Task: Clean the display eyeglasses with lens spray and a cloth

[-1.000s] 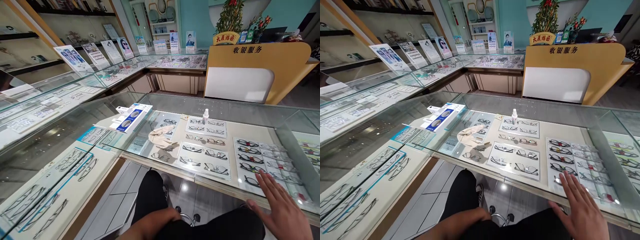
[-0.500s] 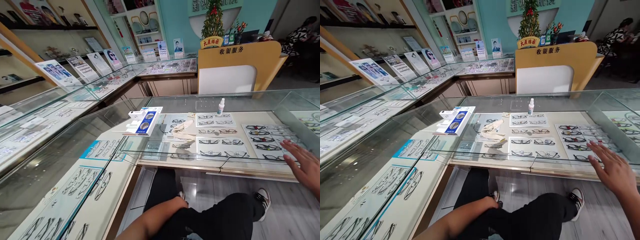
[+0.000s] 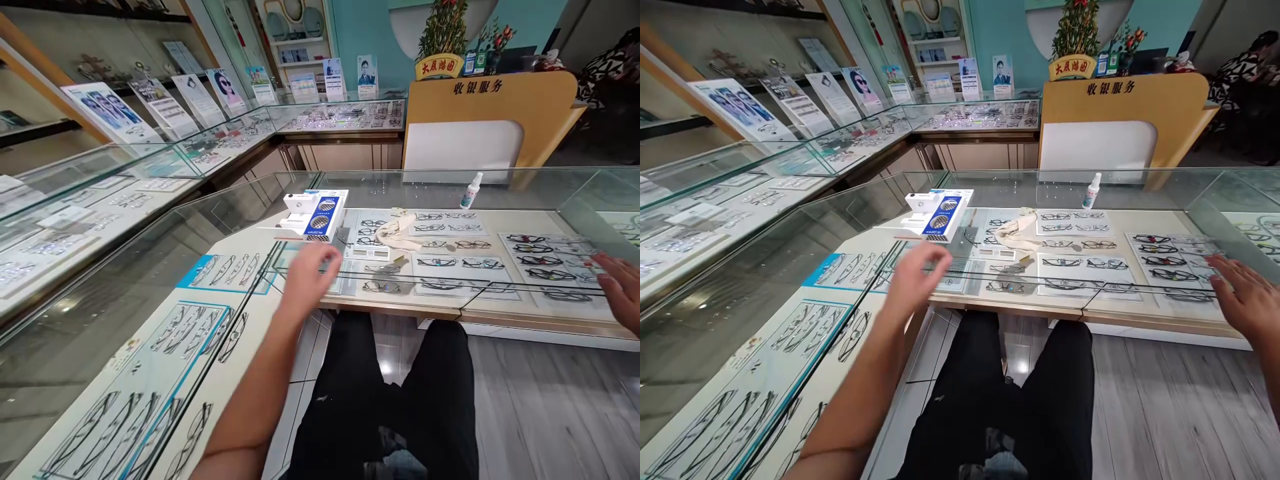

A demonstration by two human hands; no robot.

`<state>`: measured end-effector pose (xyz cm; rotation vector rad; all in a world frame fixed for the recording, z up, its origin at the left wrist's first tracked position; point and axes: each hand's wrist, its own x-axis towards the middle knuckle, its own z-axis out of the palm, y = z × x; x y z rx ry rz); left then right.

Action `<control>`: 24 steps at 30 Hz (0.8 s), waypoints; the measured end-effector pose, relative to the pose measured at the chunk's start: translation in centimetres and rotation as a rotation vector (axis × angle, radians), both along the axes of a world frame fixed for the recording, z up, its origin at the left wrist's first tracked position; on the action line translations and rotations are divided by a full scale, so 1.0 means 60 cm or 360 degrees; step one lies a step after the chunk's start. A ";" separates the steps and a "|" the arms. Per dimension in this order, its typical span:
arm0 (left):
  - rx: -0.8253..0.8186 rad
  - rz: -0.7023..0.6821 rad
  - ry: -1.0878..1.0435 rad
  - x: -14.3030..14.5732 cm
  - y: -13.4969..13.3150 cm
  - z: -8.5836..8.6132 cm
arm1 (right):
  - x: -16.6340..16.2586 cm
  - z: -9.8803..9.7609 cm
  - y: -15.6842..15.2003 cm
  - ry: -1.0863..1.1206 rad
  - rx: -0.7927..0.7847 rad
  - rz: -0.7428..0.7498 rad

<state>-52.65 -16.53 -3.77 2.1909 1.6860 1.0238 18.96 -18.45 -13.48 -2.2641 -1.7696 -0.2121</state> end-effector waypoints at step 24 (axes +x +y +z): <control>-0.0072 0.1182 -0.0429 -0.298 0.145 -0.058 | -0.078 0.052 -0.019 0.0168 0.0034 -0.0019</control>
